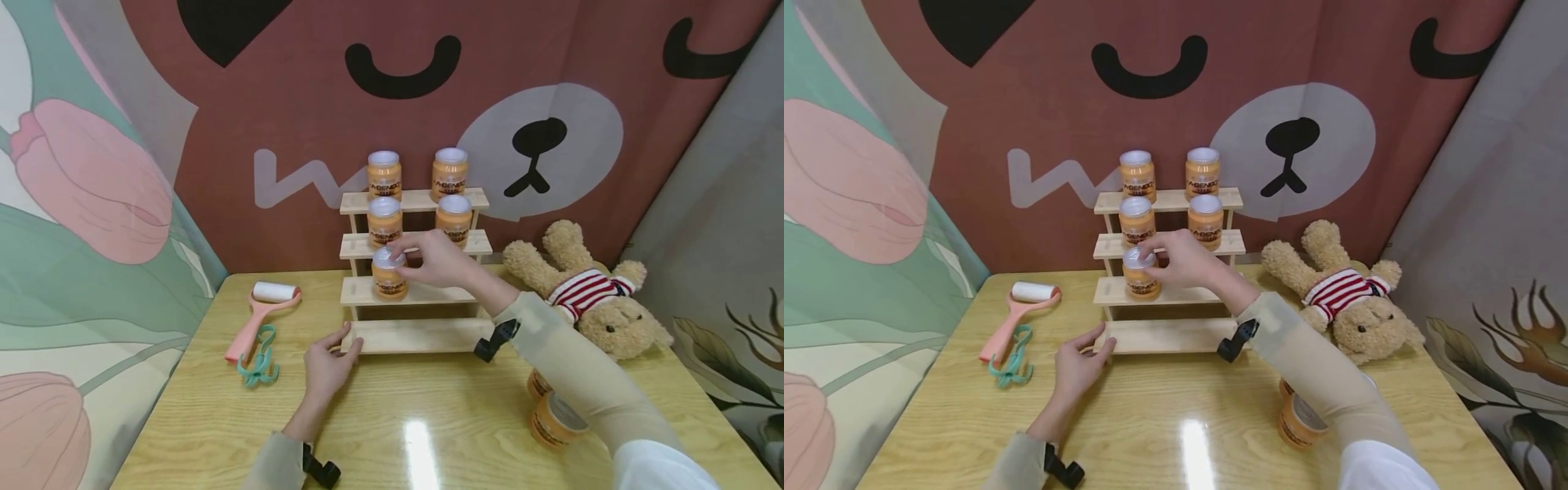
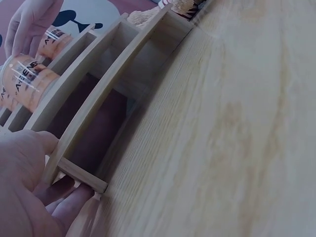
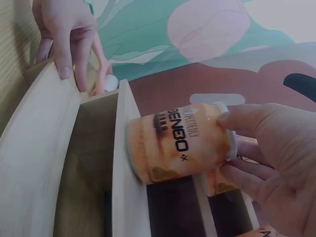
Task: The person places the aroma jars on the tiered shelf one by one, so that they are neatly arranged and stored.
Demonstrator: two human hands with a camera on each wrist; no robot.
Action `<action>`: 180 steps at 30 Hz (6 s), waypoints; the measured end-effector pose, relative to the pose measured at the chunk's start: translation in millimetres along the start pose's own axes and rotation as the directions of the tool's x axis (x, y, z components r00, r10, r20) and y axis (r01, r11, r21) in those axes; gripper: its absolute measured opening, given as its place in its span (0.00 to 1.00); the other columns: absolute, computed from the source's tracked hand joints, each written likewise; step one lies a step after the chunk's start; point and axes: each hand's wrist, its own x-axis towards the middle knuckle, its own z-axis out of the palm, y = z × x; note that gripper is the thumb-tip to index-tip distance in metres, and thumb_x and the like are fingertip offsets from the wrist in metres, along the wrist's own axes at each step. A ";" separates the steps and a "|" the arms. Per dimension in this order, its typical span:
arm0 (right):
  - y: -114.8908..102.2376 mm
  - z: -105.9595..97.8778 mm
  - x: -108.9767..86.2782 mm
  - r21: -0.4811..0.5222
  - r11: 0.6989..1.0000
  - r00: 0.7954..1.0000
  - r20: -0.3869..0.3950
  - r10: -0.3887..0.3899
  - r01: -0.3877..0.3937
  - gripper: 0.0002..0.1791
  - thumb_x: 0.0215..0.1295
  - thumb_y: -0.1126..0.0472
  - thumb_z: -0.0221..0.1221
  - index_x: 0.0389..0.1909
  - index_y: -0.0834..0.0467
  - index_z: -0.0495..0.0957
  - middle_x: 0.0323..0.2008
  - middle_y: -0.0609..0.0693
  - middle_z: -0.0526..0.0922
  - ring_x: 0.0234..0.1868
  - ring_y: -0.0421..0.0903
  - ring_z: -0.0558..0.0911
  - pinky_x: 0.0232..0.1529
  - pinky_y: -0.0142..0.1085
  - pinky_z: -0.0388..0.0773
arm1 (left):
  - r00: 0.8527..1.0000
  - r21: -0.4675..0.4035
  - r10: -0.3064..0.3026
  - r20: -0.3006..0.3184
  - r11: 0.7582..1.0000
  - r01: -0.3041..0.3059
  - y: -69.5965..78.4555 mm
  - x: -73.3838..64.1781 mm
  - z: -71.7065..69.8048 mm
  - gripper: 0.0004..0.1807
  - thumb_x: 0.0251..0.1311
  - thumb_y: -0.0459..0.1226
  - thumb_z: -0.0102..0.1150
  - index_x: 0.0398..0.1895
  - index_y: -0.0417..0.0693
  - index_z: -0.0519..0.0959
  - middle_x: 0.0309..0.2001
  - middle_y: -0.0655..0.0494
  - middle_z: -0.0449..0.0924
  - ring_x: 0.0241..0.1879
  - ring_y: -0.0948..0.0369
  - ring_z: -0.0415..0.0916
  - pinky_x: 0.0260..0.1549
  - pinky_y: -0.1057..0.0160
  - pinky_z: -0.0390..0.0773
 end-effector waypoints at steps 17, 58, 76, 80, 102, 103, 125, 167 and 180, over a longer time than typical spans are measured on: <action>2.8 -86.8 -48.2 -0.102 0.995 0.992 -0.125 -0.004 -0.009 0.09 0.69 0.64 0.70 0.48 0.54 0.90 0.49 0.49 0.92 0.43 0.50 0.90 0.43 0.40 0.89 | 1.000 -0.045 -0.024 0.018 0.999 0.024 3.6 1.0 -2.5 0.22 0.63 0.37 0.77 0.59 0.42 0.87 0.60 0.47 0.87 0.59 0.48 0.86 0.44 0.66 0.90; 67.7 -97.6 -233.4 -0.006 0.991 0.975 0.180 0.133 -0.134 0.22 0.62 0.60 0.77 0.56 0.42 0.87 0.55 0.46 0.90 0.50 0.29 0.85 0.42 0.31 0.88 | 0.999 -0.045 -0.032 -0.002 0.998 0.032 -2.3 -2.2 2.7 0.21 0.63 0.38 0.77 0.59 0.46 0.88 0.59 0.46 0.88 0.51 0.52 0.90 0.35 0.74 0.87; 79.1 -84.3 -268.9 0.225 0.953 0.907 0.411 0.094 -0.201 0.29 0.65 0.60 0.75 0.67 0.51 0.81 0.65 0.46 0.85 0.63 0.29 0.80 0.54 0.31 0.88 | 1.000 -0.066 -0.032 0.001 0.997 0.032 -1.2 -3.3 1.6 0.20 0.64 0.37 0.75 0.59 0.45 0.87 0.60 0.46 0.88 0.55 0.48 0.88 0.35 0.75 0.86; 78.0 -81.0 -270.6 0.198 0.950 0.885 0.448 0.129 -0.239 0.30 0.67 0.59 0.73 0.70 0.51 0.79 0.67 0.52 0.82 0.65 0.28 0.77 0.52 0.31 0.87 | 0.999 -0.061 -0.044 -0.001 0.997 0.043 -0.7 -3.6 1.0 0.20 0.64 0.38 0.76 0.59 0.46 0.88 0.60 0.47 0.88 0.54 0.50 0.88 0.34 0.75 0.86; 72.3 -88.2 -236.5 -0.052 0.990 0.959 0.250 0.136 -0.127 0.32 0.48 0.67 0.77 0.58 0.48 0.83 0.48 0.40 0.86 0.37 0.30 0.81 0.31 0.31 0.83 | 0.999 -0.068 -0.034 0.013 0.997 0.034 -2.6 -5.2 0.4 0.21 0.65 0.38 0.75 0.60 0.46 0.87 0.61 0.49 0.87 0.59 0.50 0.86 0.43 0.69 0.89; 72.7 -89.1 -233.6 -0.061 0.990 0.960 0.242 0.140 -0.129 0.32 0.48 0.68 0.77 0.57 0.49 0.83 0.47 0.39 0.86 0.36 0.30 0.81 0.31 0.31 0.83 | 0.999 -0.069 -0.033 0.012 0.997 0.034 -2.8 -5.9 0.6 0.21 0.65 0.38 0.76 0.60 0.46 0.87 0.61 0.49 0.87 0.58 0.50 0.87 0.42 0.69 0.89; 62.2 -95.3 -162.8 -0.147 0.987 0.994 0.078 0.071 -0.059 0.31 0.48 0.67 0.74 0.57 0.47 0.84 0.45 0.41 0.88 0.36 0.33 0.83 0.31 0.32 0.86 | 1.000 -0.061 -0.031 0.001 0.998 0.031 -0.3 -3.6 -0.9 0.21 0.64 0.38 0.76 0.60 0.46 0.87 0.61 0.49 0.87 0.58 0.51 0.87 0.41 0.71 0.88; 51.3 -48.6 -82.9 -0.125 0.971 0.969 -0.164 0.183 -0.205 0.24 0.58 0.57 0.74 0.56 0.54 0.86 0.45 0.52 0.90 0.40 0.47 0.88 0.40 0.41 0.87 | 0.999 -0.054 -0.040 -0.024 0.998 0.039 -4.0 -1.8 3.4 0.21 0.64 0.37 0.76 0.60 0.48 0.87 0.61 0.48 0.87 0.57 0.51 0.87 0.40 0.72 0.88; 52.2 -37.1 -84.2 -0.027 0.928 0.892 -0.288 0.348 -0.371 0.23 0.64 0.43 0.74 0.48 0.55 0.83 0.42 0.53 0.89 0.42 0.51 0.88 0.40 0.34 0.83 | 0.999 -0.072 -0.040 -0.034 0.997 0.037 -5.1 -3.3 4.3 0.20 0.64 0.37 0.76 0.59 0.49 0.88 0.60 0.48 0.88 0.56 0.51 0.88 0.40 0.74 0.86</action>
